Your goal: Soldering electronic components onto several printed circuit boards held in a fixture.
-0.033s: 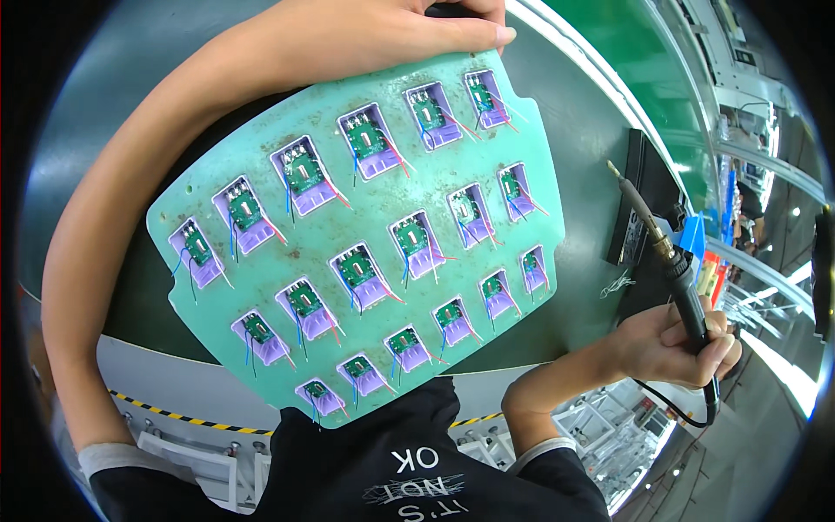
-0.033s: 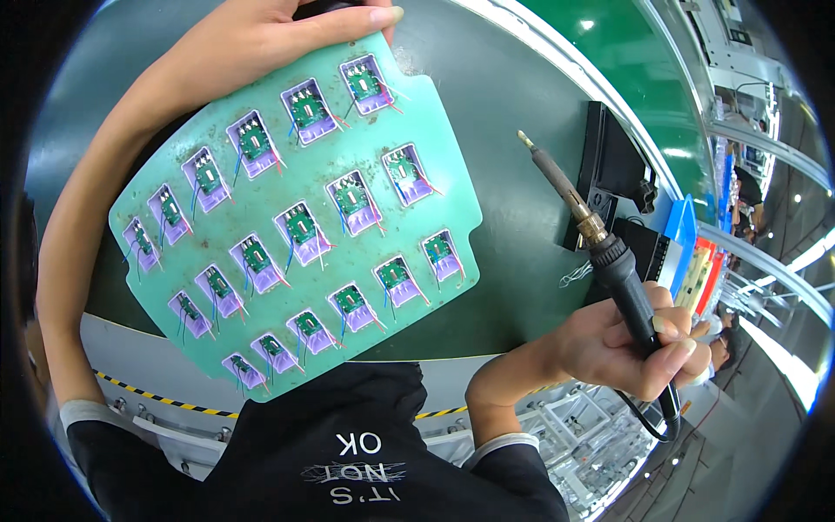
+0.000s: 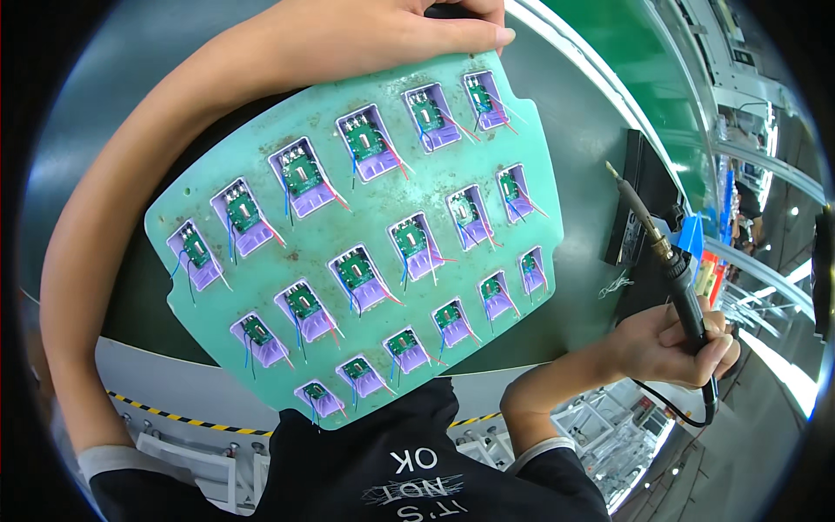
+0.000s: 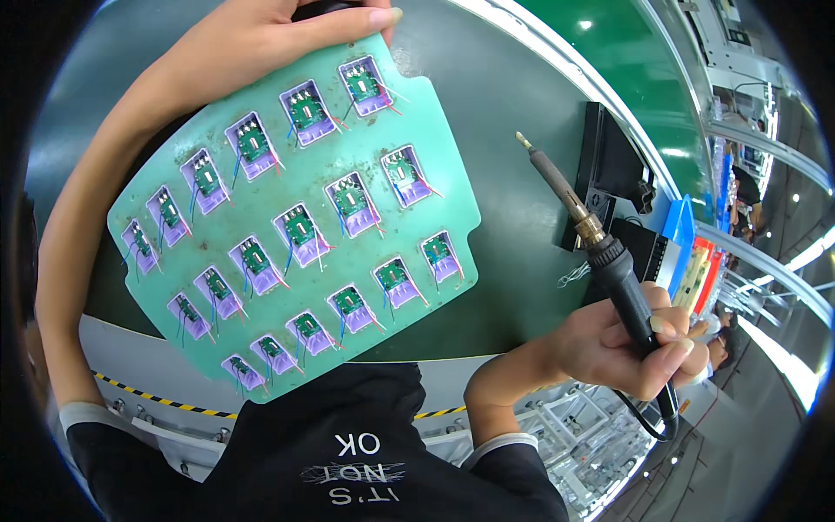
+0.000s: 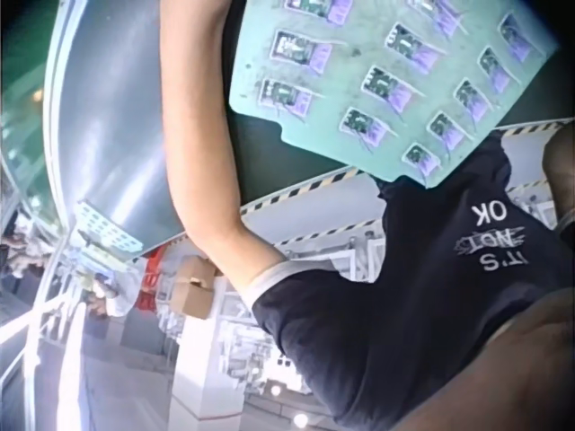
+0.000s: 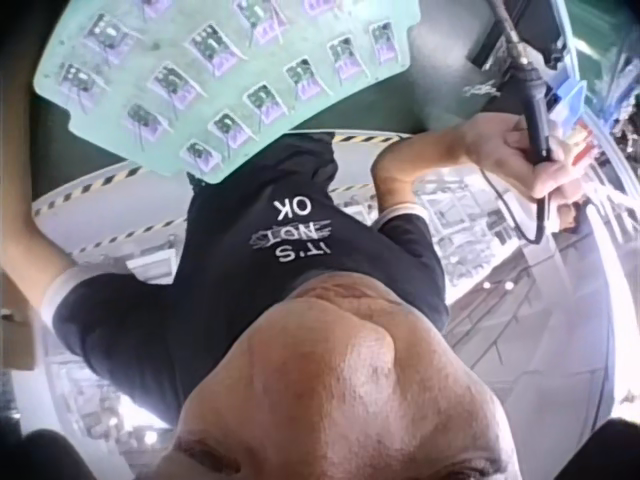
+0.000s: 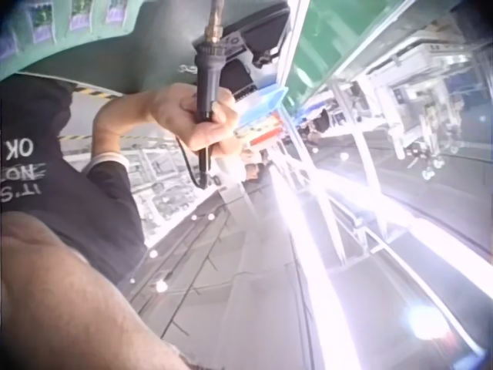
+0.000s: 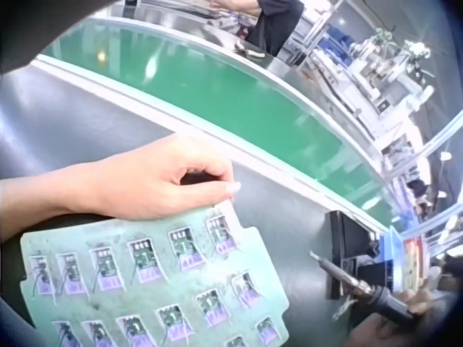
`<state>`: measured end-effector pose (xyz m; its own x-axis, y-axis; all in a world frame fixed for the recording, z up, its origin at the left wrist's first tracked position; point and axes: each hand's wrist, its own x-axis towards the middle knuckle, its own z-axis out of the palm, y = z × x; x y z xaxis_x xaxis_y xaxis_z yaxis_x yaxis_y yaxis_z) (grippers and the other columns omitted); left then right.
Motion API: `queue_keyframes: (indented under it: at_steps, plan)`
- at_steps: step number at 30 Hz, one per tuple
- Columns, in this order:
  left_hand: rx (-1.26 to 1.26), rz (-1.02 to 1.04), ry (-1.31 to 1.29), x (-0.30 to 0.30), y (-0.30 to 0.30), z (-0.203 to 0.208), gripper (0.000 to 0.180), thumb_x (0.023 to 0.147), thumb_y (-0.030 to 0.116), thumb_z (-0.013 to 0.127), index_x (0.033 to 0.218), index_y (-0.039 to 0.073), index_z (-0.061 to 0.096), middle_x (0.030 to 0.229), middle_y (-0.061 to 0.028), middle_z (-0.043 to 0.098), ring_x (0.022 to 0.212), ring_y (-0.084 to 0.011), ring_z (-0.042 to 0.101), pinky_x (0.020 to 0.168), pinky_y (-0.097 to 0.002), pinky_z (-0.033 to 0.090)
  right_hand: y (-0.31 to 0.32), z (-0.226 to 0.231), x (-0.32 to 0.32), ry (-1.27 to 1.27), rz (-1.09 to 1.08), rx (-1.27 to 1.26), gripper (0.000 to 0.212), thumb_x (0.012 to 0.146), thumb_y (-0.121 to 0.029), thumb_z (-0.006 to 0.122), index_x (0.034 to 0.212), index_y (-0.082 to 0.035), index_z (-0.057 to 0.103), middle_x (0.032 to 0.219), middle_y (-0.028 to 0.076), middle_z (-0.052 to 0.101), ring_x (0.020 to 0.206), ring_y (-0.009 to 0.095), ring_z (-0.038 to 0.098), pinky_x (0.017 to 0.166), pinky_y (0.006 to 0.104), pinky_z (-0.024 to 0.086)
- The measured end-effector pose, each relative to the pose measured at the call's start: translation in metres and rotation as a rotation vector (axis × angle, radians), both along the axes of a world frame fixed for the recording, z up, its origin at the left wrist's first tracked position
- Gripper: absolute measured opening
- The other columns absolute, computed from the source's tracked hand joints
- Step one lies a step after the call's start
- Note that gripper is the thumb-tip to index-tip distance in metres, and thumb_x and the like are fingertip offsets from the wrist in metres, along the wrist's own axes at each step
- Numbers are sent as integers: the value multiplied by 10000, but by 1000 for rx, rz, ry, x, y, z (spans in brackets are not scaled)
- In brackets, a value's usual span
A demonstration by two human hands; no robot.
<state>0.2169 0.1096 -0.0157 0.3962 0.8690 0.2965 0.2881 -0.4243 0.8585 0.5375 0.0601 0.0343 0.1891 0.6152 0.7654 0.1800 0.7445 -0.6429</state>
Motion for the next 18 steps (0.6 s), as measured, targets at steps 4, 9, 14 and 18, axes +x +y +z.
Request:
queue_keyframes:
  at_steps: [4, 9, 14, 18]
  plan:
    - [-62, -15, 3, 3, 2, -1, 242, 954, 168, 562, 867, -47, 631, 754, -110, 602, 709, -164, 539, 662, -314, 431, -2, -1, 1, -88, -25, -18, 235, 879, -199, 527, 761, -46, 394, 582, -7, 304, 472, 75, 233, 571, 202, 304]
    - [610, -192, -299, 2, 22, -34, 232, 949, 159, 563, 866, -45, 635, 752, -120, 611, 692, -180, 544, 652, -319, 433, 1, -2, -8, -131, -75, -9, 279, 902, -204, 502, 712, -104, 325, 510, -32, 250, 426, 55, 200, 500, 197, 247]
    - [604, -192, -295, 2, 20, -36, 227, 947, 154, 563, 868, -45, 637, 754, -125, 617, 690, -192, 549, 652, -319, 436, 1, -1, -11, -124, -89, -7, 314, 918, -197, 487, 687, -141, 282, 476, -49, 239, 385, 34, 174, 419, 203, 181]
    - [283, -86, -155, 0, 5, -12, 234, 947, 156, 560, 867, -50, 637, 740, -125, 614, 679, -173, 543, 646, -314, 435, 4, -4, -14, -193, -302, 63, 308, 914, -203, 472, 683, -139, 279, 476, -53, 222, 389, 35, 168, 429, 203, 169]
